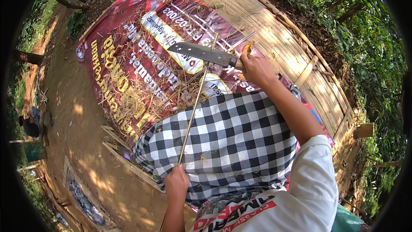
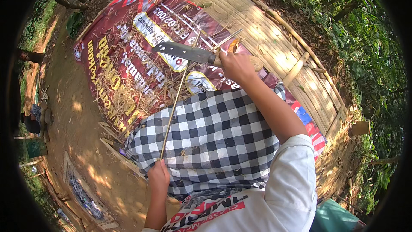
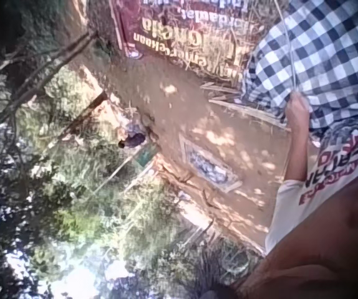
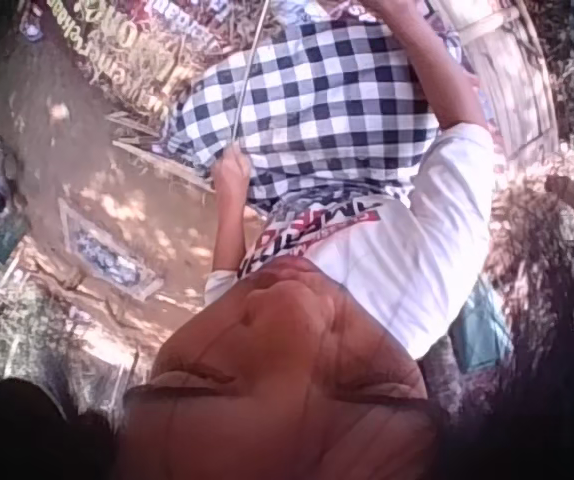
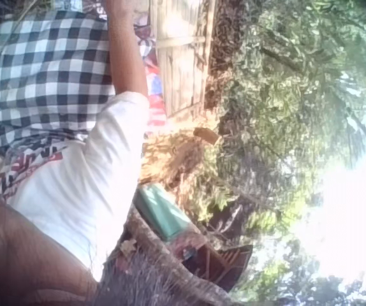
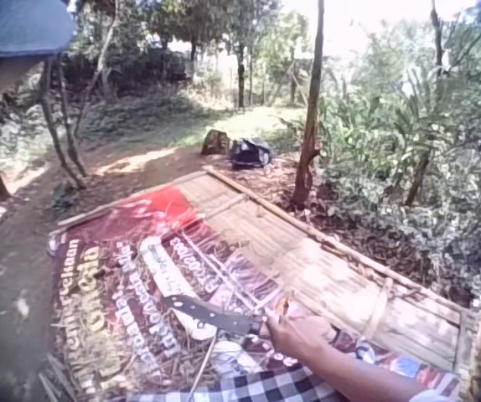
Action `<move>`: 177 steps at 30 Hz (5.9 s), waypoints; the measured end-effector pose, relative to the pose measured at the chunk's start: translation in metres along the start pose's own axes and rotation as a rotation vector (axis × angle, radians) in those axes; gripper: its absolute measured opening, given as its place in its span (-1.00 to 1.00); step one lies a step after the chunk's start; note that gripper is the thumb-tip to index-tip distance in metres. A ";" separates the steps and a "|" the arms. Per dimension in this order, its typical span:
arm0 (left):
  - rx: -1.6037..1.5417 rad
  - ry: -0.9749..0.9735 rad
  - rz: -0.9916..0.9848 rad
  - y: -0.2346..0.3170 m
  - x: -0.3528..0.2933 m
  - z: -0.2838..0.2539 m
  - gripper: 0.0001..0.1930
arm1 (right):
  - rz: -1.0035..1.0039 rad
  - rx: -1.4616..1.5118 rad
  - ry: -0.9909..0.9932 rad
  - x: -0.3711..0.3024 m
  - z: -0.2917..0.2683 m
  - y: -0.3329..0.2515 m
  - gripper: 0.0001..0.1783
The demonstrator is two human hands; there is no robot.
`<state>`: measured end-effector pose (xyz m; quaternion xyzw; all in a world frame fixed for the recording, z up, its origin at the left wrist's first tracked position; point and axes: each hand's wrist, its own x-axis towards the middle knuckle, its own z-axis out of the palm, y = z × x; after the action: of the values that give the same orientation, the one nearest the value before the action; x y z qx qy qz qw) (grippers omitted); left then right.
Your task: The person strips thin layers from a long bamboo stick using a large blade, then holds the stick with one hand and uses the blade to shave down the edges.
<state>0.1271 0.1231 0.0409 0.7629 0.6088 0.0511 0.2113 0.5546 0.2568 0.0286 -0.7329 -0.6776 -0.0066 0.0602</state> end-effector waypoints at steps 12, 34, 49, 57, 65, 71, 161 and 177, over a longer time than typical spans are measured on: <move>-0.036 -0.009 0.057 -0.019 -0.004 0.004 -0.71 | -0.469 -0.194 0.187 -0.033 -0.003 -0.017 -0.75; -0.085 0.020 -0.007 -0.004 -0.001 -0.001 -0.67 | -0.123 0.471 -0.076 -0.078 -0.021 -0.099 -0.48; -0.239 0.142 -0.149 -0.049 -0.020 -0.005 -0.60 | 0.605 1.722 -0.290 -0.106 -0.045 -0.110 -0.74; -0.218 0.018 -0.111 -0.058 -0.004 -0.016 -0.56 | 0.742 1.790 -0.514 -0.136 -0.011 -0.137 -0.75; -0.362 -0.099 -0.167 -0.065 0.000 -0.019 -0.50 | 0.638 1.715 -0.451 -0.123 -0.018 -0.135 -0.80; -0.456 -0.324 -0.180 -0.074 0.017 -0.035 -0.49 | 0.720 1.599 -0.328 -0.127 -0.008 -0.129 -0.76; -0.042 -0.051 0.008 -0.053 0.010 -0.015 -0.60 | 0.721 1.674 -0.936 -0.140 -0.018 -0.153 -0.86; -0.059 -0.033 0.012 -0.060 0.009 -0.012 -0.57 | 0.618 1.678 -0.867 -0.129 -0.021 -0.137 -0.92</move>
<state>0.0711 0.1449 0.0273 0.7608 0.5988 0.0579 0.2433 0.4090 0.1365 0.0490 -0.5363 -0.2052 0.7597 0.3054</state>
